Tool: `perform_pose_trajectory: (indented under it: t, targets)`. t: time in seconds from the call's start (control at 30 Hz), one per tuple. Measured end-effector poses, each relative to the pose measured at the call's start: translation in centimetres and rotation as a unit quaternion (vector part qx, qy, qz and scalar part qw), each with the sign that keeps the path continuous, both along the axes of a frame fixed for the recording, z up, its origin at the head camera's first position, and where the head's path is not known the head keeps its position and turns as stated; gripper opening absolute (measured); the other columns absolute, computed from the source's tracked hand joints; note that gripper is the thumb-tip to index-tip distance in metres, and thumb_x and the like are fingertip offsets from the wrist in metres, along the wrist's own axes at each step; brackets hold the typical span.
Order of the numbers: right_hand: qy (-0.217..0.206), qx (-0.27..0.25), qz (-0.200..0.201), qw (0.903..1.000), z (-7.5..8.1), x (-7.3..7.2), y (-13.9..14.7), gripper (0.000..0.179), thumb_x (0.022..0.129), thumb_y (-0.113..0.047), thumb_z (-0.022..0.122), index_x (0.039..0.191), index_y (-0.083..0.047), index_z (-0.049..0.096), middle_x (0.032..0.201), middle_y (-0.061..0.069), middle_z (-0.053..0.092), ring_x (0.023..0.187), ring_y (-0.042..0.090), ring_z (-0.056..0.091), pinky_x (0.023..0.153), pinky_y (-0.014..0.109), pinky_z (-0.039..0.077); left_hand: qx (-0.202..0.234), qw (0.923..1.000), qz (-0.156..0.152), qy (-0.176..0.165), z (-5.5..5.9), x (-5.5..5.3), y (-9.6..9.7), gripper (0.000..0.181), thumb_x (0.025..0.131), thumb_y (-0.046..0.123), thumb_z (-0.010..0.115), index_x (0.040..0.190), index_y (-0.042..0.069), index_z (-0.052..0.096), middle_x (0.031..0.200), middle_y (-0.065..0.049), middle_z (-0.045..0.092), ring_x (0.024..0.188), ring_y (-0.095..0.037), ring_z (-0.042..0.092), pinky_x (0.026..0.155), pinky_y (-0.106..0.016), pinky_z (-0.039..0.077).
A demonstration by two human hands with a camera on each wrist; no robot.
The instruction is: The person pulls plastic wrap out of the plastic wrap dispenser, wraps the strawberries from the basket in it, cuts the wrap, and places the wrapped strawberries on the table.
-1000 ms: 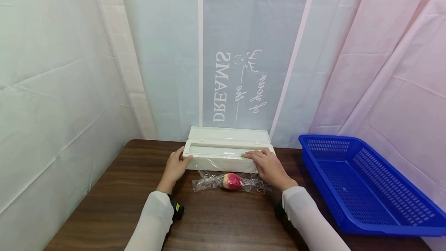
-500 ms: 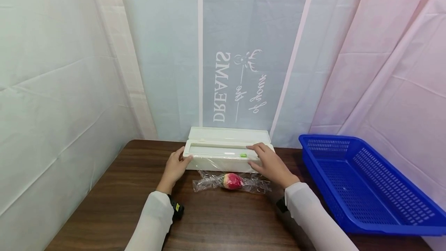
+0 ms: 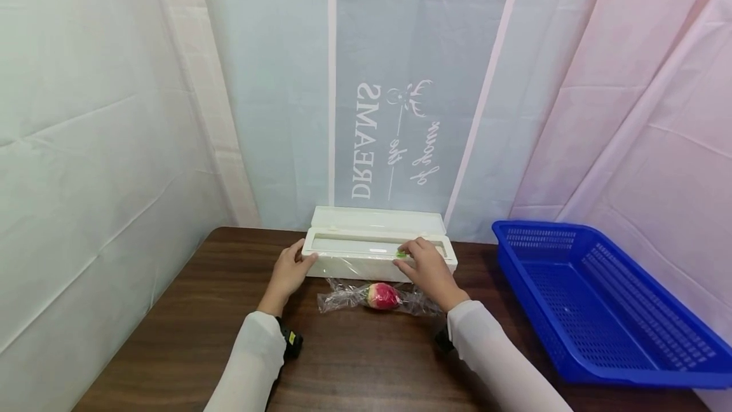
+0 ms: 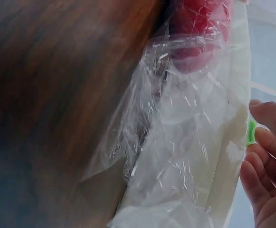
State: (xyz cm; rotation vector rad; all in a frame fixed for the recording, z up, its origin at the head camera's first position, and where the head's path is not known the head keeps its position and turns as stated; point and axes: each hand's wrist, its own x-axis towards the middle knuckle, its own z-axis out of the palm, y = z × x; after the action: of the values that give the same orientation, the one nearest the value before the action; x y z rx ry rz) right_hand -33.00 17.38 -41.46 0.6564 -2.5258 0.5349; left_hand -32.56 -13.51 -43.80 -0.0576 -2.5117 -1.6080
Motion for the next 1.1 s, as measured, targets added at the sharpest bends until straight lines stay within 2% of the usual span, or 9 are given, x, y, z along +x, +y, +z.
perform_pose_trajectory:
  t: [0.2,0.53,0.87,1.1]
  targets:
    - [-0.001,-0.001,-0.011,0.9999,0.08,-0.24,-0.05,0.021,0.083,-0.029,0.071,0.095,-0.013,0.065,0.089,0.0,0.061,0.079,0.012,0.053,0.068,0.035,0.053,0.007,1.0,-0.001,0.0,0.02,-0.03,-0.05,0.061,0.093,0.029,0.057,0.143,0.003,0.033,0.137,-0.024,0.034,0.122,-0.034,0.039,0.1,-0.05,0.041]
    - [-0.001,0.03,-0.024,0.9993,0.28,-0.16,-0.07,0.019,0.084,-0.031,0.069,0.095,-0.017,0.067,0.089,-0.003,0.062,0.076,0.011,0.054,0.065,0.035,0.053,0.005,1.0,-0.005,0.0,0.12,0.09,-0.06,0.061,0.093,0.028,0.057,0.143,0.003,0.032,0.138,-0.025,0.033,0.124,-0.035,0.038,0.1,-0.051,0.04]
    - [0.052,0.071,-0.012,0.9961,-0.06,-0.28,-0.18,0.017,0.084,-0.03,0.069,0.098,-0.022,0.066,0.095,-0.006,0.063,0.079,0.01,0.054,0.064,0.034,0.053,-0.002,1.0,-0.001,0.005,0.14,0.15,-0.01,0.06,0.093,0.028,0.057,0.142,0.003,0.033,0.138,-0.025,0.034,0.124,-0.034,0.038,0.102,-0.051,0.039]
    - [0.082,0.081,0.009,0.9933,-0.32,-0.46,-0.17,0.017,0.084,-0.026,0.069,0.102,-0.026,0.068,0.1,-0.01,0.066,0.084,0.01,0.055,0.063,0.033,0.053,-0.008,0.9999,-0.001,0.01,0.15,0.27,0.05,0.058,0.093,0.027,0.057,0.142,0.004,0.034,0.137,-0.025,0.036,0.123,-0.034,0.037,0.102,-0.051,0.038]
